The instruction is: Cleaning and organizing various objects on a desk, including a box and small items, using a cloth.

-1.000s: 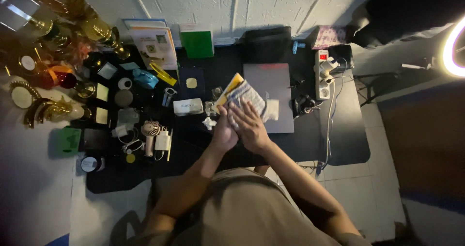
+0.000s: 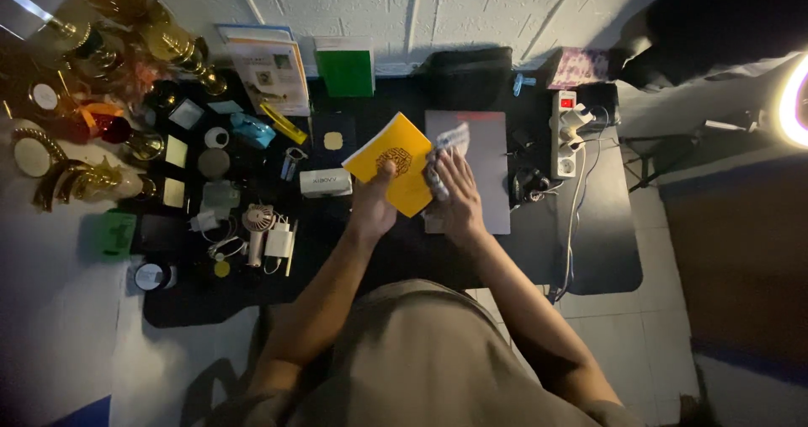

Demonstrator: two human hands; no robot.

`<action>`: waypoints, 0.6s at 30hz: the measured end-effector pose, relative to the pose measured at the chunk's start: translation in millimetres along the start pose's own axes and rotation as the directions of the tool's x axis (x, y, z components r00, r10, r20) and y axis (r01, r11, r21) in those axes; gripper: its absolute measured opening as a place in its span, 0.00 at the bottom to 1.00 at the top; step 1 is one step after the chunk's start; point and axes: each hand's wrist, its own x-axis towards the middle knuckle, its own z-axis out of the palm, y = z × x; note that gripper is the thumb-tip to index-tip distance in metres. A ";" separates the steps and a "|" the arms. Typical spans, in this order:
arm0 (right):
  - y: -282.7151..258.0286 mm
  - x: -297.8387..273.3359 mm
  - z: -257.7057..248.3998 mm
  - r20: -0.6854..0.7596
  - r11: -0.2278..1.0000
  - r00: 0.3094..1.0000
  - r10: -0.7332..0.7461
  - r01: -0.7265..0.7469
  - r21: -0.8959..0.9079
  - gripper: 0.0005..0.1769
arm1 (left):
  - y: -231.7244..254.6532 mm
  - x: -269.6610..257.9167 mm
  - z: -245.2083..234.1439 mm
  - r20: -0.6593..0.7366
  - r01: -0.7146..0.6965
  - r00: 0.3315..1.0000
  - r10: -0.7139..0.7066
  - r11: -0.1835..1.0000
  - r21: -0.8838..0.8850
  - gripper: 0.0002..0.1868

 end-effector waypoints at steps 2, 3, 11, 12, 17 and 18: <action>12.9 -1.9 3.0 0.060 0.994 0.997 0.058 -0.063 0.085 0.34 | 2.8 0.1 -3.9 0.006 -0.016 1.000 0.016 1.000 0.027 0.19; 19.1 -2.7 4.3 0.124 0.977 0.986 0.112 -0.132 0.165 0.33 | 4.2 0.0 -5.7 0.012 -0.029 1.000 0.028 0.998 0.054 0.17; -35.9 57.1 -44.2 0.166 0.947 0.983 0.076 -0.124 0.298 0.38 | -27.7 -3.7 -50.2 -0.003 0.049 0.999 -0.051 0.949 0.311 0.17; -40.7 62.0 -44.0 0.137 0.950 0.989 0.063 -0.102 0.297 0.37 | -29.0 -4.4 -49.4 0.013 0.013 1.000 -0.018 0.934 0.358 0.17; -15.2 20.7 -16.6 0.186 0.952 0.978 0.093 -0.142 0.271 0.34 | -8.5 -1.2 -42.3 -0.107 -0.001 0.994 0.033 0.959 0.283 0.16; -20.6 17.5 -19.0 0.175 0.962 0.981 0.079 -0.121 0.246 0.36 | -5.1 -0.8 -45.4 -0.172 0.023 0.985 0.011 0.980 0.197 0.16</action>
